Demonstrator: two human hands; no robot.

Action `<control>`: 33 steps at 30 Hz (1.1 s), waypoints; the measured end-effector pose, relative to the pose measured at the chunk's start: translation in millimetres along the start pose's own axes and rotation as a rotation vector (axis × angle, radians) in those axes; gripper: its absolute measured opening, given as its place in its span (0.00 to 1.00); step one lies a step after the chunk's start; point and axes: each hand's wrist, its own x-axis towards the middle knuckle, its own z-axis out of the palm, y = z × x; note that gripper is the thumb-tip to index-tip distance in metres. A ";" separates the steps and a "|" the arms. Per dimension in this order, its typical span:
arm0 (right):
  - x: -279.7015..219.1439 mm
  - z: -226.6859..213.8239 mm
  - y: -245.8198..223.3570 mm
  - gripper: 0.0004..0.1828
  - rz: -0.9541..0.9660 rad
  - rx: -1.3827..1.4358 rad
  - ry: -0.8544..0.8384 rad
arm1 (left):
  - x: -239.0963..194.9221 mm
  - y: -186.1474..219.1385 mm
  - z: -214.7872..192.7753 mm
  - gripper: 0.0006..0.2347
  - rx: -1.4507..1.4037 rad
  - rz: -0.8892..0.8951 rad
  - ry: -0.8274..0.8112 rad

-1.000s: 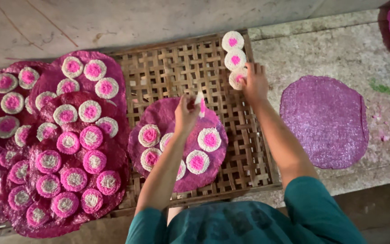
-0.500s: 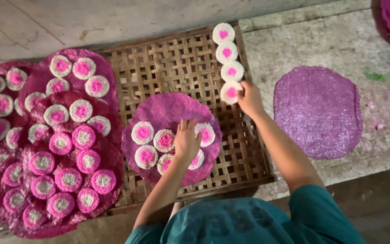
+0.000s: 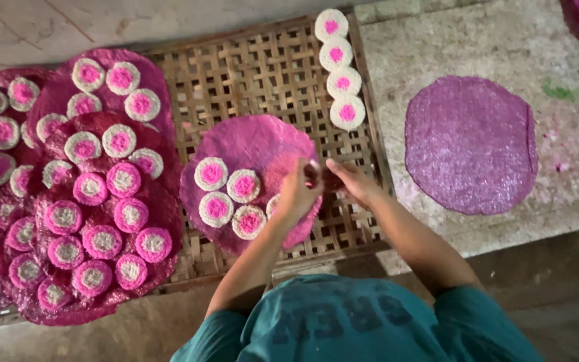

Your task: The person picks up small, round, pink and white decorative items from a large pile and places them one by one onto a woven tray. They arrange the items in neat rows, creating a patterned layout on the tray.

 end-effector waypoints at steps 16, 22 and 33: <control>44.4 -48.2 -22.9 0.20 -1.205 -0.734 0.545 | -16.9 -73.2 -116.5 0.24 0.937 -0.305 0.156; 13.5 -31.5 -39.5 0.26 -1.340 -0.882 0.662 | -28.2 -69.7 -124.3 0.10 0.782 -0.091 0.250; -14.5 5.4 50.5 0.23 -0.524 0.177 -0.247 | -76.5 3.6 -8.3 0.18 0.297 0.009 0.007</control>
